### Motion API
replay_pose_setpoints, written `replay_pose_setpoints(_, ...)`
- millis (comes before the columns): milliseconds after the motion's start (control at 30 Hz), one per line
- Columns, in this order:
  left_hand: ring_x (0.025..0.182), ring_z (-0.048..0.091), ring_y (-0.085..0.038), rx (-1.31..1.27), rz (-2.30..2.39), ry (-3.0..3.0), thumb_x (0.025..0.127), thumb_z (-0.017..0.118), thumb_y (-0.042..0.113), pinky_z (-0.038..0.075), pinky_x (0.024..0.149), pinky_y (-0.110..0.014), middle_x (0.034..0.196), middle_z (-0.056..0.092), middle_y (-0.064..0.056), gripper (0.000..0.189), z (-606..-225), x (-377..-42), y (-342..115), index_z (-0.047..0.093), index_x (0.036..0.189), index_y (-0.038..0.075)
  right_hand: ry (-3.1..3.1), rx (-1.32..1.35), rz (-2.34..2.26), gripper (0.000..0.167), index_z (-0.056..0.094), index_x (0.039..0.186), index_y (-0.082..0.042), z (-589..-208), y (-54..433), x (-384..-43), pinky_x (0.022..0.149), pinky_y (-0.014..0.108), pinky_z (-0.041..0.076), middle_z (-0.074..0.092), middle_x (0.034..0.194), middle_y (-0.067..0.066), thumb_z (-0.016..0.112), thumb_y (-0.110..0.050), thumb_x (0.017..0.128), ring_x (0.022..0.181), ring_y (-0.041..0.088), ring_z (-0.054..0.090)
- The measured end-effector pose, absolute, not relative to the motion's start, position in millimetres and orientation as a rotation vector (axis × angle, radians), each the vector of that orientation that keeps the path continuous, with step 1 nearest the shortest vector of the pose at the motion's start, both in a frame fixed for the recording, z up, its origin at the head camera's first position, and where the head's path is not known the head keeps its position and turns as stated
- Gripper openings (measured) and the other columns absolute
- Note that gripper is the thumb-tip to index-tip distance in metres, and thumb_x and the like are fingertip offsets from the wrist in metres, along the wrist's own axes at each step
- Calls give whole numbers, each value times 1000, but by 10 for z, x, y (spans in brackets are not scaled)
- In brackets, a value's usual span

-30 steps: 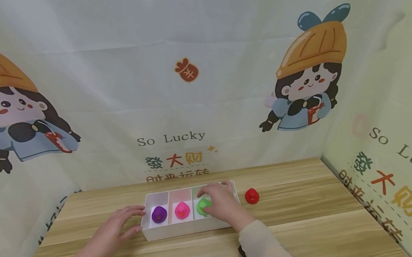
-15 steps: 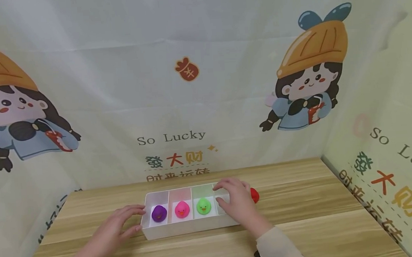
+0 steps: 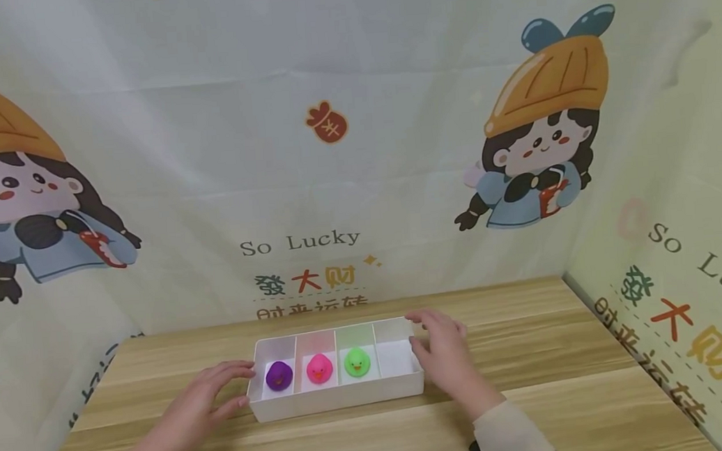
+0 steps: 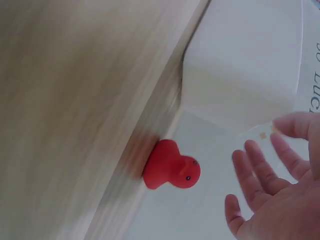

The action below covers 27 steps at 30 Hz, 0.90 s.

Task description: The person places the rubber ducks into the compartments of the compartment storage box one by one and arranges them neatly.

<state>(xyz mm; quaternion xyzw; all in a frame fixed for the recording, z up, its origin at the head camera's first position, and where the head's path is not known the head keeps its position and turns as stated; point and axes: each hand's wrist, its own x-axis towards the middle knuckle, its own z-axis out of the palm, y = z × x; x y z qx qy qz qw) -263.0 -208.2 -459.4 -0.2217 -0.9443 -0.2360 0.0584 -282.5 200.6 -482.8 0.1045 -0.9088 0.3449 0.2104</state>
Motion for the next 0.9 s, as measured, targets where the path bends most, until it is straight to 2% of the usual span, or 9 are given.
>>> replay_pose_setpoints(167, 135, 56, -39, -669, -706, -2860, 92, 76, 19, 44, 114, -65, 145, 62, -11, 40, -4580, -2625, -2082, 67, 129, 10, -2533, 252, 927, 41, 63, 131, -3, -4838, 2097, -2826, 99, 59, 38, 72, 119, 17, 66, 1, 91, 107, 37, 67)
replay_pose_setpoints(600, 136, 55, -39, -656, -724, -2873, 92, 76, 19, 43, 115, -65, 145, 62, -9, 40, -4597, -2630, -2088, 67, 130, 11, -2679, 160, 791, 43, 68, 124, -9, -4847, 2323, -2782, 102, 67, 36, 70, 126, 16, 83, -7, 84, 111, 37, 66)
replay_pose_setpoints(900, 137, 55, -38, -652, -728, -2879, 92, 76, 19, 43, 115, -65, 145, 62, -10, 40, -4580, -2617, -2081, 67, 130, 11, -2739, 145, 757, 42, 71, 113, -11, -4843, 2377, -2772, 105, 71, 30, 68, 127, 17, 89, -4, 75, 122, 44, 60)
